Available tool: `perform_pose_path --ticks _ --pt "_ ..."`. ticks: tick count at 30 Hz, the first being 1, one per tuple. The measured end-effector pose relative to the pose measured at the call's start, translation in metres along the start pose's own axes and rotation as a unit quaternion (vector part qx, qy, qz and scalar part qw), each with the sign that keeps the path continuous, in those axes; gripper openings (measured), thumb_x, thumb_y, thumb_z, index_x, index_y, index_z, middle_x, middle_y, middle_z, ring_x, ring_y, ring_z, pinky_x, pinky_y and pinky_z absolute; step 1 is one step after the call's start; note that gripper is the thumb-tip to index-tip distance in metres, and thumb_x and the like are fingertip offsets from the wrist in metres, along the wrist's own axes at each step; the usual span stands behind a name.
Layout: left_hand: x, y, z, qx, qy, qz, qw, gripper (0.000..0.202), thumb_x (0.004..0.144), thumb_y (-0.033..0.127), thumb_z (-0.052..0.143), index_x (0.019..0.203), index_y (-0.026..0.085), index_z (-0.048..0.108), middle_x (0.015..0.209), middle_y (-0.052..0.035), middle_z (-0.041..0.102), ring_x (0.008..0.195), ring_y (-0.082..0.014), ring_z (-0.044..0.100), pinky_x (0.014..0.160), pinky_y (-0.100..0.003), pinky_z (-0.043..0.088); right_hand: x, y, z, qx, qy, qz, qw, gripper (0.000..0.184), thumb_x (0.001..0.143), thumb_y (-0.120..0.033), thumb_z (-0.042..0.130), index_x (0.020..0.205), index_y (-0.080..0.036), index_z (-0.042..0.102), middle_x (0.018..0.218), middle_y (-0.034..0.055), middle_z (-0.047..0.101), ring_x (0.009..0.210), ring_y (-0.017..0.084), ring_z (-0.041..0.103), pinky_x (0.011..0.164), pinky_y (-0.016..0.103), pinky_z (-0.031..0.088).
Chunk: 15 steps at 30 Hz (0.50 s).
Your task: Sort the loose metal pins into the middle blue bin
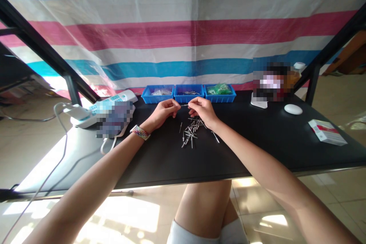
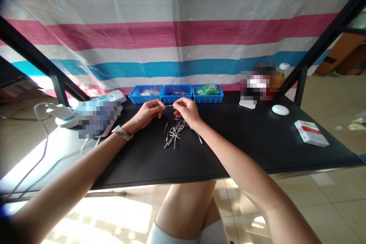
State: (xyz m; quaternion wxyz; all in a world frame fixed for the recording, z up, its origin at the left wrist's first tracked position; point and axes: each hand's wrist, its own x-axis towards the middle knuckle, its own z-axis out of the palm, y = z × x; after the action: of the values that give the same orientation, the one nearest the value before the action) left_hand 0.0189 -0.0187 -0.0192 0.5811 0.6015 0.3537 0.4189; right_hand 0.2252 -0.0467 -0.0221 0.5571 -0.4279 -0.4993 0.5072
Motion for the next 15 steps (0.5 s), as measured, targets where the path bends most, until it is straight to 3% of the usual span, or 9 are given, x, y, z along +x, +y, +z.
perform_pose_path --ticks 10,15 --pt "0.0002 0.0031 0.0032 0.003 0.018 0.014 1.000 0.034 0.070 0.036 0.093 0.079 0.016 0.068 0.066 0.0016 0.061 0.054 -0.0096 0.054 0.055 -0.024 0.041 -0.0001 0.0014 -0.0006 -0.031 -0.005 -0.011 0.999 0.020 0.078 -0.037 0.076 0.076 -0.019 0.067 0.073 -0.0003 0.067 0.060 0.014 0.066 0.048 0.021 0.055" --pt "-0.0014 0.0056 0.0032 -0.017 0.006 -0.004 1.000 0.032 0.075 0.038 0.088 0.083 0.016 0.067 0.068 0.0019 0.060 0.055 -0.0102 0.055 0.055 -0.024 0.043 -0.0014 -0.0003 0.0002 -0.026 -0.009 -0.035 0.999 0.019 0.076 -0.036 0.076 0.079 -0.020 0.068 0.073 -0.0008 0.067 0.062 0.015 0.068 0.050 0.023 0.057"
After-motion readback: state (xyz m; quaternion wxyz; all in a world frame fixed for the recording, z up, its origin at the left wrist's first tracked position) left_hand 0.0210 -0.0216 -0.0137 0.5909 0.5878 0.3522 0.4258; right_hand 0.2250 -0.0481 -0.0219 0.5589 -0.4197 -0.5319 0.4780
